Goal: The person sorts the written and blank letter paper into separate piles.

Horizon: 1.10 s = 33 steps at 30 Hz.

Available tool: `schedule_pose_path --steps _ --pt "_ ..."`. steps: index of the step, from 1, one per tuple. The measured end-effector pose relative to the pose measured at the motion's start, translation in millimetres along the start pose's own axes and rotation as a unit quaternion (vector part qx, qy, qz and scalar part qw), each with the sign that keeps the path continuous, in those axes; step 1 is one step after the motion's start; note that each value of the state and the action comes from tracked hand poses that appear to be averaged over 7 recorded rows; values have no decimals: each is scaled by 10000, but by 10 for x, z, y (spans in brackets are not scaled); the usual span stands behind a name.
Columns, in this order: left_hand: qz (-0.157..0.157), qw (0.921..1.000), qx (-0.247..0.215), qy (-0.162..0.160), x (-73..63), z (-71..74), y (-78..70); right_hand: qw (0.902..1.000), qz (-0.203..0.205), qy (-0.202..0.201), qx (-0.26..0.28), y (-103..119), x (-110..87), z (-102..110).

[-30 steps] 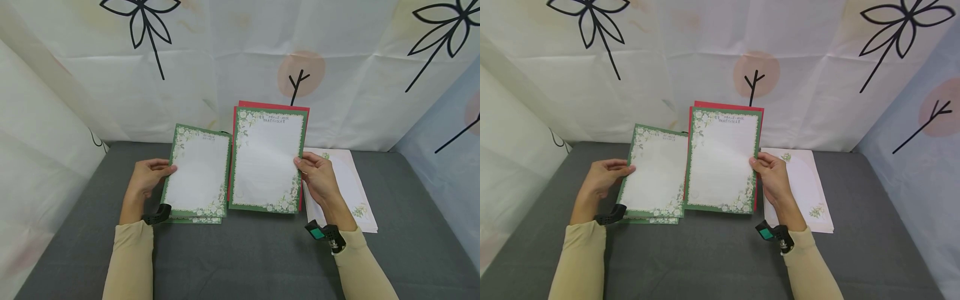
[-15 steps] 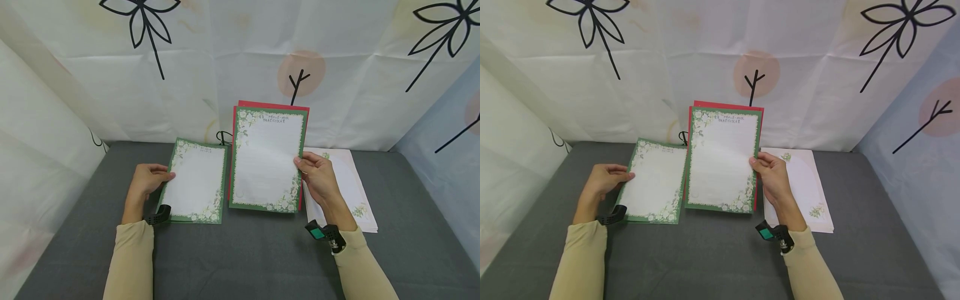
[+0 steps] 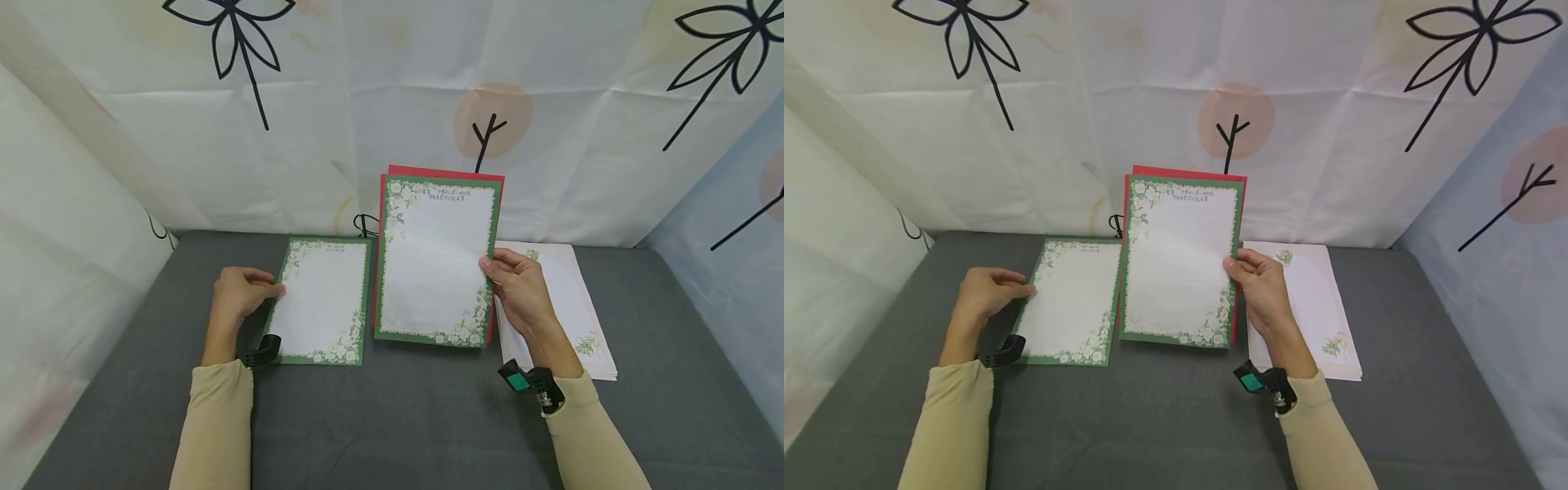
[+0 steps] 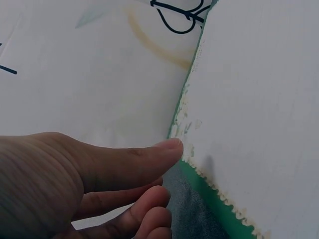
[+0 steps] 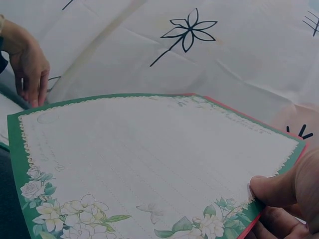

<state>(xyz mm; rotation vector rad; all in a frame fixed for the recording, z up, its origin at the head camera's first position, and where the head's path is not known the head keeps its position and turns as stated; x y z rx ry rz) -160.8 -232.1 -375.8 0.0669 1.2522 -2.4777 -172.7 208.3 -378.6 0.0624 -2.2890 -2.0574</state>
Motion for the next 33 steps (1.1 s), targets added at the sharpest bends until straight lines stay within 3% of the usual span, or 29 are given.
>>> schedule_pose_path --steps 5,14,21,27,33 --pt "-337 9990 184 -215 -25 -30 -73 10000 29 27 -5 2 1 3" --pt "-1309 9901 -365 366 -132 -214 -336 9999 52 44 91 -13 -4 -3" --pt "-2033 9710 -1082 643 -247 -387 -555 9999 74 57 117 -13 1 -15" --pt "-2332 9523 -1732 934 -304 -559 -688 9998 84 97 122 -17 -2 -23" --pt "-2497 9374 -2087 1239 -391 -726 -779 9999 53 98 88 -12 -9 -51"
Point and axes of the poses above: each hand's wrist, its own x-axis towards the middle knuckle, its own z-axis out of the back of the hand, y = z × x, the point moved 1 cm from there along x, towards the middle knuckle, and after that the axes turned 7 degrees about -x, right-handed, at the moved point
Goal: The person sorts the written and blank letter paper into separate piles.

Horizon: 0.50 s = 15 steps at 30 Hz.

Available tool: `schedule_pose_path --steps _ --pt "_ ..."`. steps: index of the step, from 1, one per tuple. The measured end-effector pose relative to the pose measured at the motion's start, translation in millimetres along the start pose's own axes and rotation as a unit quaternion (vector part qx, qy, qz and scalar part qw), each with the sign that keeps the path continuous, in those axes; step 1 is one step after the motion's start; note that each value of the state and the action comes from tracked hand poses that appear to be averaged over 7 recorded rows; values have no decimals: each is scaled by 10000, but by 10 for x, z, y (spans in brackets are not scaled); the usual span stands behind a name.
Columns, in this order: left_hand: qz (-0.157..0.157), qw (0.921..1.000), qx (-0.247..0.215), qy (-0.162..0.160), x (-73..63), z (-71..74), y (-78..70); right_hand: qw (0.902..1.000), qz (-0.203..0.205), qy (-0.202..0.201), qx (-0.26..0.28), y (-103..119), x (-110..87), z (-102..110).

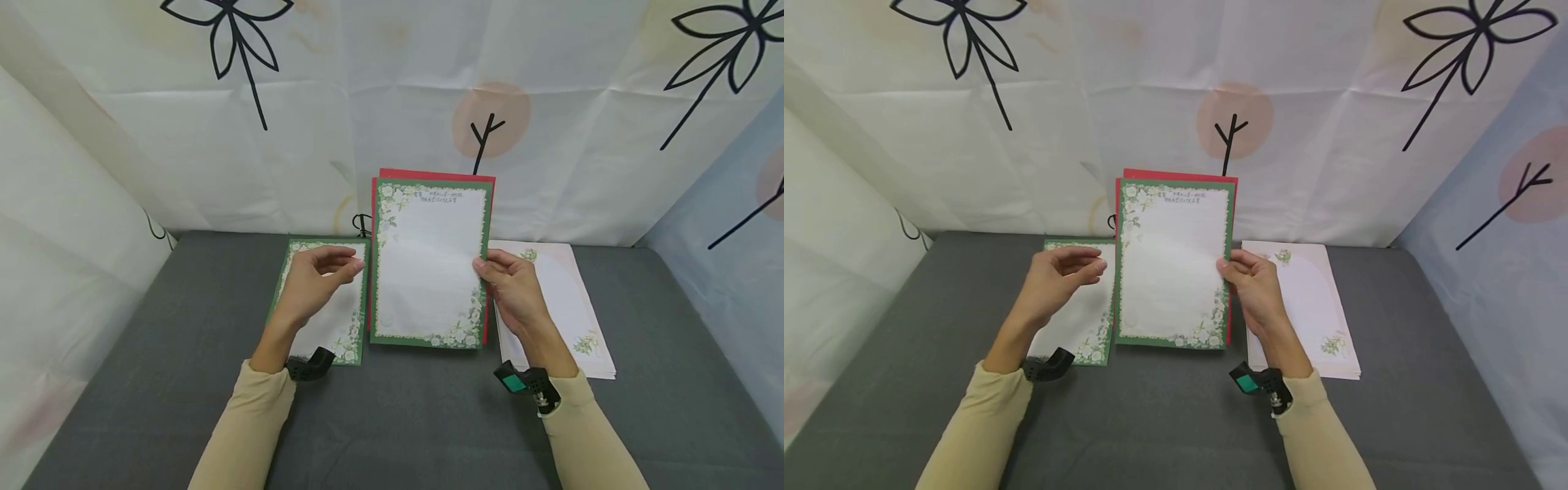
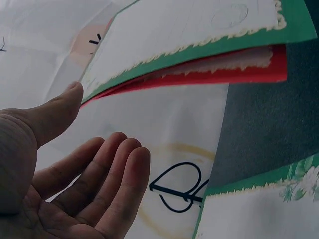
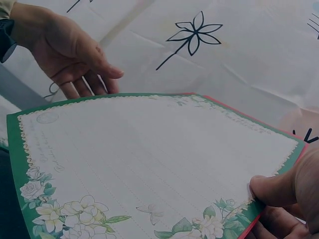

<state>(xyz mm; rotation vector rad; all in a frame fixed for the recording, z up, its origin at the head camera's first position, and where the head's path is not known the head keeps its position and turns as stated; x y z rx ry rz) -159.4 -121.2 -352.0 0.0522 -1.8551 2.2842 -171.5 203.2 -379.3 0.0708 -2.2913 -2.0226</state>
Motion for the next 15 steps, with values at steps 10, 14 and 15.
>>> schedule_pose_path --steps 10,14,15 --pt "-174 9990 -396 -123 -20 -214 -2 9999 -141 38 -40 -1 -12 -54" --pt "-245 9982 -534 -122 -23 -235 1 9998 -163 75 -71 -1 -14 -60" --pt "-253 9980 -570 -119 -24 -237 -3 9998 -167 84 -76 -1 -15 -61"
Point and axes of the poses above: each hand's wrist, its own x-axis towards the middle knuckle, its own z-axis out of the back of the hand, y = z × x, the point moved 1 cm from there along x, towards the middle knuckle, and after that the axes turned 7 degrees about -x, right-handed, at the moved point
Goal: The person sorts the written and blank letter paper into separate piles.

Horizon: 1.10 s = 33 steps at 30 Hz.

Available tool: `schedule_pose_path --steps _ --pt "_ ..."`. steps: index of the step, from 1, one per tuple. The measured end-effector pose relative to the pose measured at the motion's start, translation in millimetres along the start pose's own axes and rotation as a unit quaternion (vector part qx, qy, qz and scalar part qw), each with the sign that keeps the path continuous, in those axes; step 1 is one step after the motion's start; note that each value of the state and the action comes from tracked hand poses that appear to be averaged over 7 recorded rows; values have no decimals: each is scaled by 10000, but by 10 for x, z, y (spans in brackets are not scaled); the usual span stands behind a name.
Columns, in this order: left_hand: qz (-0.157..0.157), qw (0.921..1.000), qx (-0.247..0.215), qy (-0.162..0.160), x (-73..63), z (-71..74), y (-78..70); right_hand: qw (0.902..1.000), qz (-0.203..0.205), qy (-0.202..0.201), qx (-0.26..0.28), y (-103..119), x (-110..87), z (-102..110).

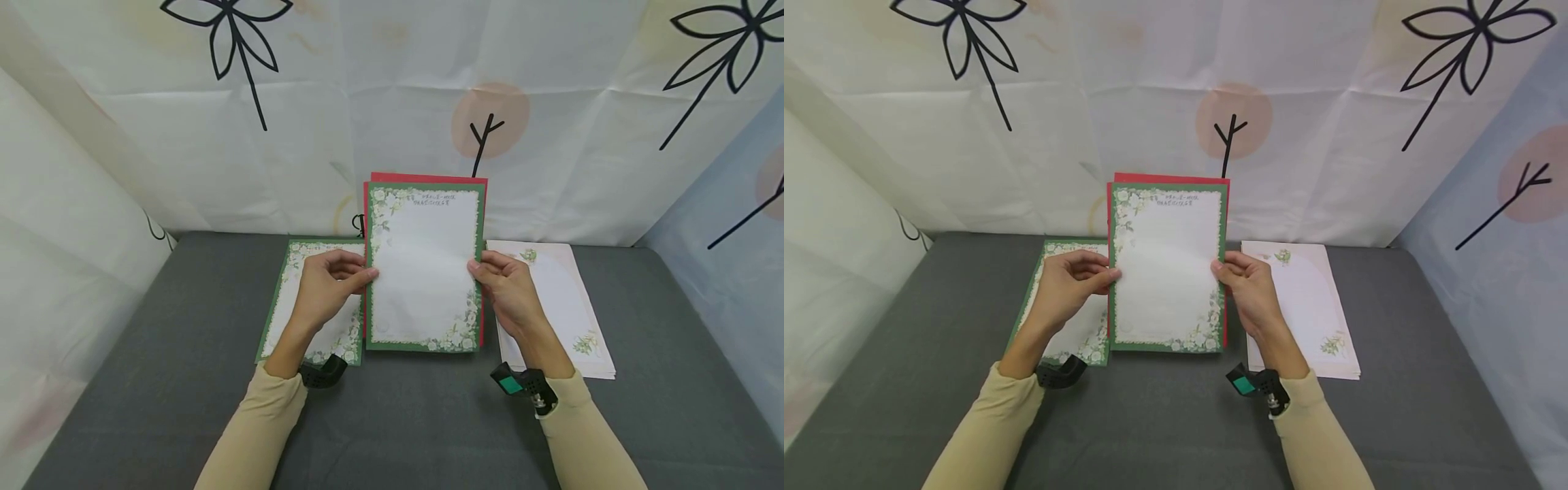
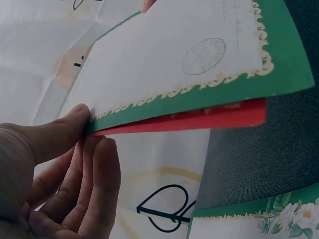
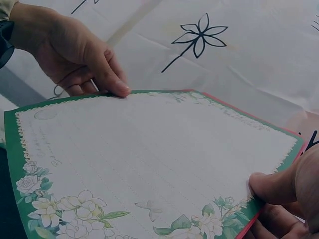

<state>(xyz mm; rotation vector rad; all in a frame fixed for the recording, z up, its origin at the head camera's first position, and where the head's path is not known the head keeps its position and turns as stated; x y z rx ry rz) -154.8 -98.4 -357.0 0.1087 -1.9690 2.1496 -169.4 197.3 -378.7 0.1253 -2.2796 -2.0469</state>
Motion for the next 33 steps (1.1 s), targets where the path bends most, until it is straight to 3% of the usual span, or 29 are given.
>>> schedule_pose_path --steps 10,33 --pt "-15 10000 -22 -35 25 -18 21 9995 190 246 36 -42 33 47" --pt "332 9992 -212 -14 23 43 -25 9982 338 493 -32 -32 41 58"
Point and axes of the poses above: each hand's wrist, its own x-axis towards the middle knuckle, its own z-axis out of the back of the hand, y = z × x, the point moved 1 cm from there along x, towards the middle knuckle, and after that the axes turned 7 degrees about -x, right-handed, at the moved point
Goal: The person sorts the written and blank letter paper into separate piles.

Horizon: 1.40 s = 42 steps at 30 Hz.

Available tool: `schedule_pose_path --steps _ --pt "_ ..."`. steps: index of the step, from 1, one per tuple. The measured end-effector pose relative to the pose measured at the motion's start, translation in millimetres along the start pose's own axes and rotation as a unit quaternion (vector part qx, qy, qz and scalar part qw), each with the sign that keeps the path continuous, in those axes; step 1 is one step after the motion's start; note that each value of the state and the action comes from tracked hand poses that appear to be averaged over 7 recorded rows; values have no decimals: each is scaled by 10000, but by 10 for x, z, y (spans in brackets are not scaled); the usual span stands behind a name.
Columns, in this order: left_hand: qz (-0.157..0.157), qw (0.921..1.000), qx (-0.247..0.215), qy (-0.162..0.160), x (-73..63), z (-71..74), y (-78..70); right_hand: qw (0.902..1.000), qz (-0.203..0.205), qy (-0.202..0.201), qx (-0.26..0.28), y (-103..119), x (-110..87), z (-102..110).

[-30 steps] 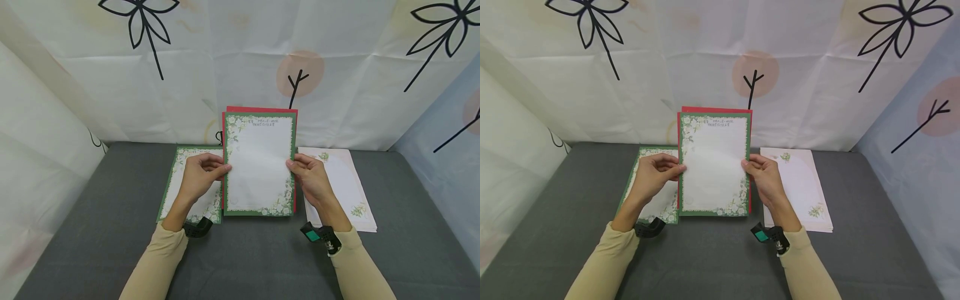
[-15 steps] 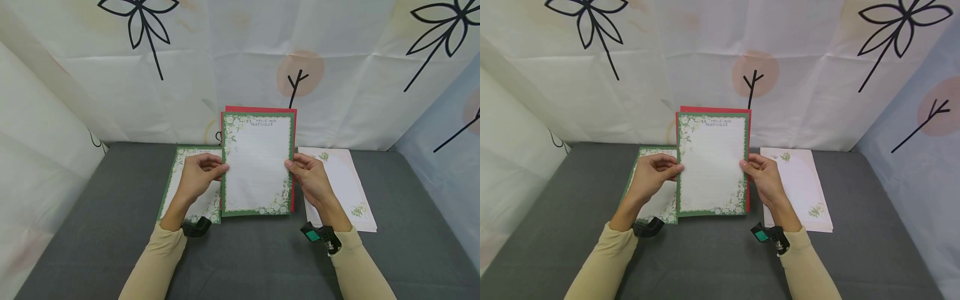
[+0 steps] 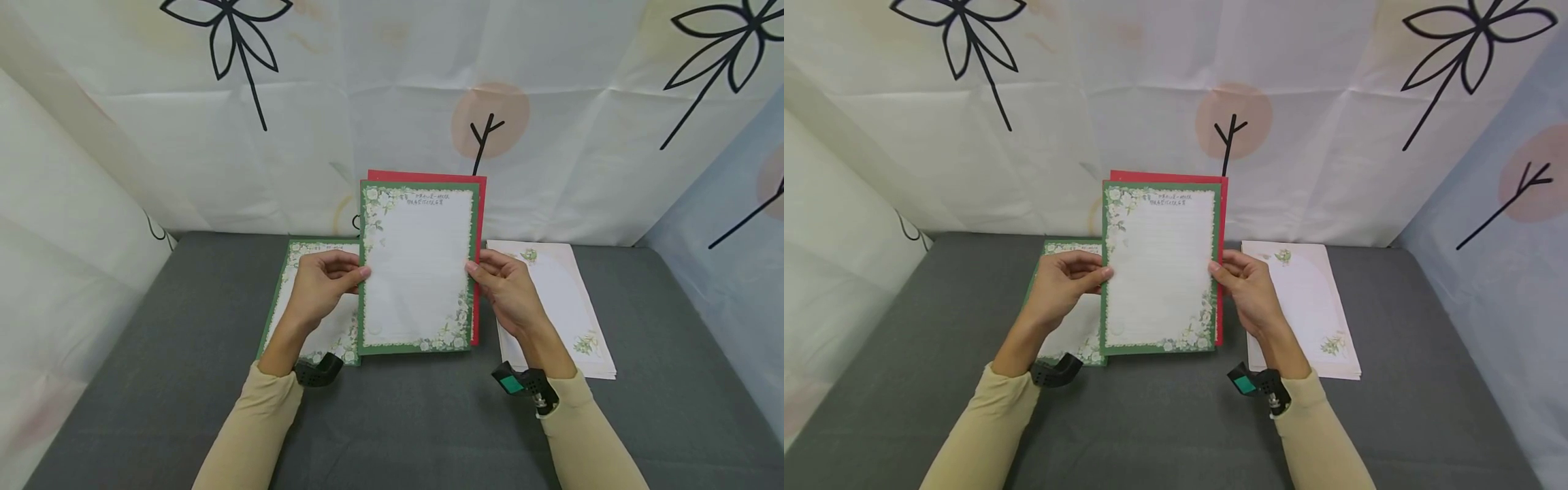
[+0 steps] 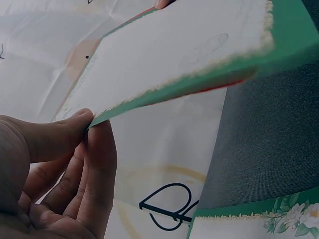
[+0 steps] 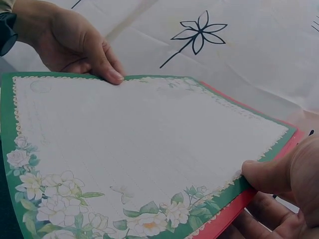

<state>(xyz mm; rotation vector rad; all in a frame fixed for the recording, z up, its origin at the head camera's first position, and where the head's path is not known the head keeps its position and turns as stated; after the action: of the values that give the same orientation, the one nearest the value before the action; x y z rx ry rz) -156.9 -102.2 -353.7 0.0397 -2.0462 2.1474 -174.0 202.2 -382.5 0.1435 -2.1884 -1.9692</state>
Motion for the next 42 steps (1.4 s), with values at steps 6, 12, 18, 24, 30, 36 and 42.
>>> schedule_pose_path --steps 6,12,18,24,30,36,42 --pt "157 9999 5 -23 2 33 -6 10000 89 26 -16 -8 -9 11" --pt "284 9996 68 18 6 97 -1 10000 63 28 12 -3 -11 9" --pt "398 9990 213 -51 9 207 -27 9999 -50 -120 -55 9 -4 22" --pt "679 9960 583 0 0 330 -58 9997 -52 -227 -85 10 -6 51" --pt "844 9935 764 -61 -23 479 -68 9993 -110 -362 -47 20 -2 75" --pt "1008 9914 823 -133 -51 644 -83 9991 -137 -409 1 12 1 93" --pt "1136 9904 772 -177 -71 794 -77 9988 -140 -457 89 10 6 106"
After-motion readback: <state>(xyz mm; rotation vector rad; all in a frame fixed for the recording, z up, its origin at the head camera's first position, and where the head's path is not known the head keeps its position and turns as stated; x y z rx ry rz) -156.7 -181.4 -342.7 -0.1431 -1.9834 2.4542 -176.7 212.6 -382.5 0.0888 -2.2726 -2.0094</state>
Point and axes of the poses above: each hand's wrist, its own x-axis towards the middle knuckle, its own z-axis out of the back of the hand, y = z × x, the point moved 1 cm from there along x, towards the middle knuckle, and after that the axes turned 7 degrees about -x, right-handed, at the moved point
